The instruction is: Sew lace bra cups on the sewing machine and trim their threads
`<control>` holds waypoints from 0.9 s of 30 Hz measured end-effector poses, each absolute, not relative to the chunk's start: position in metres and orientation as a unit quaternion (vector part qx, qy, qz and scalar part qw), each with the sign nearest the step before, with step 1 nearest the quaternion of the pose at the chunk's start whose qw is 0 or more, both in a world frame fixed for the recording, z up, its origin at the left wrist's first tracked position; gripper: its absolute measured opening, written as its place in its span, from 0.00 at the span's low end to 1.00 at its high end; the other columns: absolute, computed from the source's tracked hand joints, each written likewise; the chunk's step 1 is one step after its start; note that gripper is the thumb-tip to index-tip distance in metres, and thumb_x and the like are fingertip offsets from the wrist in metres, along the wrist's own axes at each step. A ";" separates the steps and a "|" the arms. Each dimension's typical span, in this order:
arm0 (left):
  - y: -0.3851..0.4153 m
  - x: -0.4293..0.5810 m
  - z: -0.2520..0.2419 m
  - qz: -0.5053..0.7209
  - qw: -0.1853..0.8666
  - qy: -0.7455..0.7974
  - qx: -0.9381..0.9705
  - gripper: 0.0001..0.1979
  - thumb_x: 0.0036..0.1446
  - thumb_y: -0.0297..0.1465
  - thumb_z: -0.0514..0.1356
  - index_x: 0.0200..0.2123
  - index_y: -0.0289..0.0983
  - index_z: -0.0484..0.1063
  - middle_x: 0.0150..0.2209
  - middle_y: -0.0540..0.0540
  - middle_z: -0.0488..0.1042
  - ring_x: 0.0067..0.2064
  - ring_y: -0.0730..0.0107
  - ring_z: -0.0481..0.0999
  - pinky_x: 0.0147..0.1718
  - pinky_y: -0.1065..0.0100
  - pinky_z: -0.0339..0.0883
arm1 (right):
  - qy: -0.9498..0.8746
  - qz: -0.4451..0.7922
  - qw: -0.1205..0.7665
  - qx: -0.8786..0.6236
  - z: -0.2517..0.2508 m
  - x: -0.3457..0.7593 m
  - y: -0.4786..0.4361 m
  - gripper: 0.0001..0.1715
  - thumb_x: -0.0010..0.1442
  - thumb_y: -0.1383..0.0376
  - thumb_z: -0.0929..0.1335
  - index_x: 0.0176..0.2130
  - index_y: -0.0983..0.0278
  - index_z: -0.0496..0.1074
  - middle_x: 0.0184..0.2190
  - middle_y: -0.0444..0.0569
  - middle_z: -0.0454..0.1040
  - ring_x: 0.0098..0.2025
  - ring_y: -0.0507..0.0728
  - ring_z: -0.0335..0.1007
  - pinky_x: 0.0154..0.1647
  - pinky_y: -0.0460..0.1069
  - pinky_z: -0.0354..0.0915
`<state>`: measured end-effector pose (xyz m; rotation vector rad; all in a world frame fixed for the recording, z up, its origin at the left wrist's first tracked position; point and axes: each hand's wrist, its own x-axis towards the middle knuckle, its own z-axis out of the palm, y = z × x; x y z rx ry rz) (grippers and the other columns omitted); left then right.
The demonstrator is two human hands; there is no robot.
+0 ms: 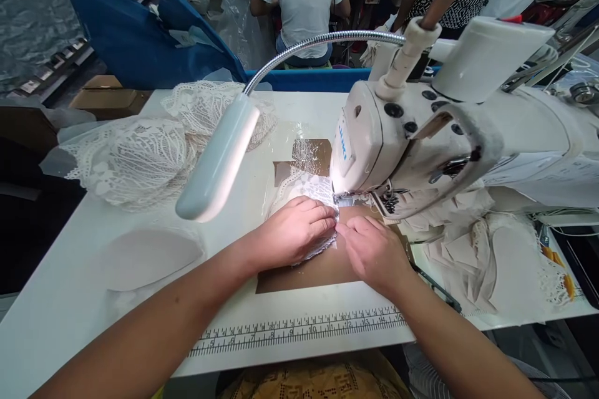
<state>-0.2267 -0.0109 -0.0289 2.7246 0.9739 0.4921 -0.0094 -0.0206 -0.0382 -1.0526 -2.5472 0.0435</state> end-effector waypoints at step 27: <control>-0.007 -0.228 -0.030 0.126 0.037 0.346 0.929 0.20 0.60 0.27 0.55 0.55 0.29 0.70 0.56 0.36 0.71 0.41 0.57 0.70 0.39 0.57 0.67 | -0.894 0.011 0.121 -0.432 -0.040 -0.017 -0.013 0.26 0.59 0.75 0.60 0.53 0.67 0.74 0.30 0.53 0.75 0.34 0.58 0.67 0.32 0.50 0.62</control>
